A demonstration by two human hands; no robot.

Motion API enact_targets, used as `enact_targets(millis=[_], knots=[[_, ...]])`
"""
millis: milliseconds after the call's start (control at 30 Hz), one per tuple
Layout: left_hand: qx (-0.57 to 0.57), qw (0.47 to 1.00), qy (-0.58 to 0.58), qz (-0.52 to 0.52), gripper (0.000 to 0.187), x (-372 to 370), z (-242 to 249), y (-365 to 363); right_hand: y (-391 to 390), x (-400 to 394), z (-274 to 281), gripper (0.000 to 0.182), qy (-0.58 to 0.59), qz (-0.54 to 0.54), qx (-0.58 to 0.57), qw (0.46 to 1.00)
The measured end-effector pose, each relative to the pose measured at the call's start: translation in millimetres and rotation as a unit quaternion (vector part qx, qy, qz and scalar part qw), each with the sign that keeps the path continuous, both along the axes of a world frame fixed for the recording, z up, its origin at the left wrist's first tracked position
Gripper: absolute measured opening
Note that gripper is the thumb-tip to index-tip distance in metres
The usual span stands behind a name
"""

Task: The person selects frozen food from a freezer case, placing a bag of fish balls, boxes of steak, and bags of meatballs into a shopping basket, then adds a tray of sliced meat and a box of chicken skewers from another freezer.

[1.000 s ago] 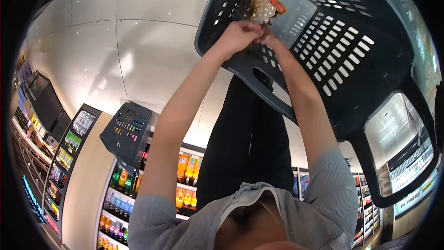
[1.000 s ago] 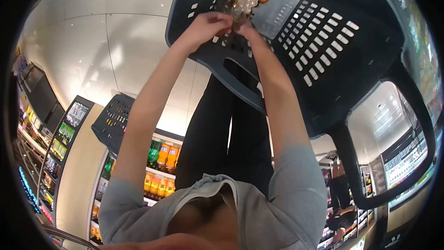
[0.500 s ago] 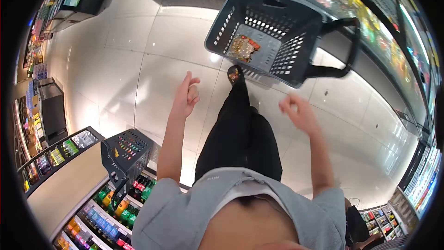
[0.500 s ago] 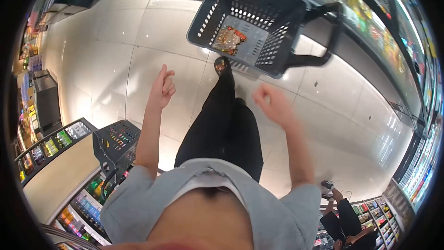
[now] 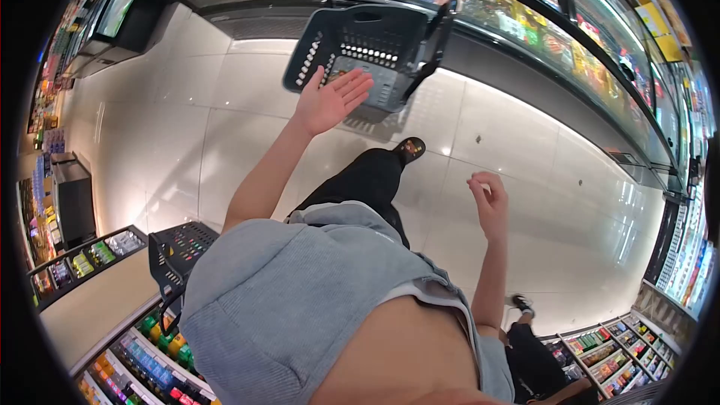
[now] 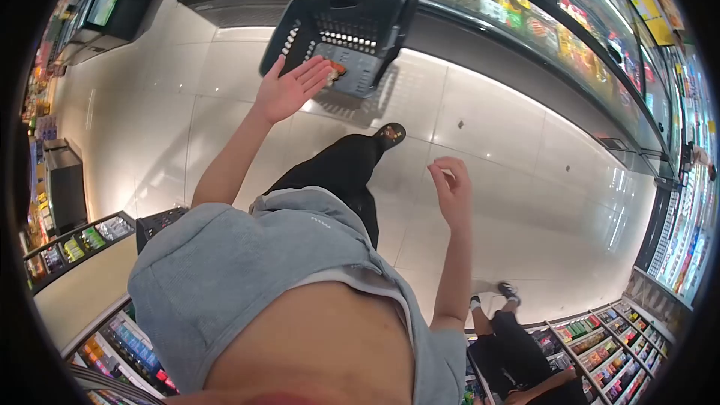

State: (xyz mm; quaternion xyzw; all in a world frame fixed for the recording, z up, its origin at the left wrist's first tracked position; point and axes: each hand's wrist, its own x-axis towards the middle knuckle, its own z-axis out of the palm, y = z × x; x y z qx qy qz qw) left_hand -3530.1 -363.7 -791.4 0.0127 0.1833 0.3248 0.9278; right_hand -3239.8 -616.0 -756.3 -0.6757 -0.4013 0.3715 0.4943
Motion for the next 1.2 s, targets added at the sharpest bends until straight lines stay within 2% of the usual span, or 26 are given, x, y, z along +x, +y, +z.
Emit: enact_targets(millis=[67,100,167,233,300,367,433,533,633,700,767,800,933,1000,1067,1167,1200], knots=[[-0.022,0.999,-0.022,-0.033,0.065,45,1,3,11,33,-6,0.007,-0.051,-0.016,0.007,0.999],[0.012,0.994,-0.029,-0.104,0.064,66,-1,3,13,51,-9,0.008,-0.076,-0.025,0.008,0.997],[0.087,0.965,-0.049,-0.244,0.062,114,-2,5,0,96,-10,0.008,-0.037,-0.012,-0.073,0.997],[0.263,0.866,0.03,-0.425,0.053,174,26,-7,4,138,3,0.008,0.02,-0.024,-0.103,0.994],[0.396,0.751,0.108,-0.517,0.04,240,51,-27,-4,156,28,0.008,0.111,-0.062,-0.109,0.986],[0.504,0.643,0.154,-0.556,0.033,305,56,-39,-8,169,58,0.009,0.105,-0.048,-0.127,0.985],[0.489,0.666,0.15,-0.543,0.034,356,72,-52,-11,185,75,0.012,0.128,-0.04,-0.117,0.984],[0.571,0.636,0.088,-0.511,0.035,428,82,-65,-24,211,74,0.023,0.207,-0.019,-0.072,0.976],[0.56,0.713,-0.043,-0.419,0.035,483,83,-90,-20,245,65,0.025,0.248,0.05,0.034,0.967],[0.555,0.683,-0.043,-0.473,0.04,507,97,-92,-13,280,60,0.024,0.195,0.074,0.071,0.976],[0.526,0.662,0.03,-0.533,0.041,525,118,-90,-2,319,60,0.025,0.184,0.072,0.096,0.976],[0.545,0.66,0.05,-0.515,0.041,539,117,-89,3,342,61,0.03,0.155,0.108,0.103,0.977],[0.607,0.682,0.066,-0.402,0.042,562,123,-64,30,404,89,0.023,0.24,0.167,0.078,0.953],[0.645,0.688,0.085,-0.321,0.042,569,119,-55,55,429,95,0.023,0.192,0.247,0.053,0.948],[0.573,0.737,0.127,-0.334,0.043,571,128,-41,92,436,101,0.022,0.153,0.301,0.055,0.94],[0.476,0.801,0.192,-0.309,0.043,566,123,-10,150,434,94,0.019,0.199,0.347,0.028,0.916],[0.444,0.822,0.197,-0.297,0.044,558,117,3,170,432,90,0.018,0.246,0.353,0.003,0.903]])
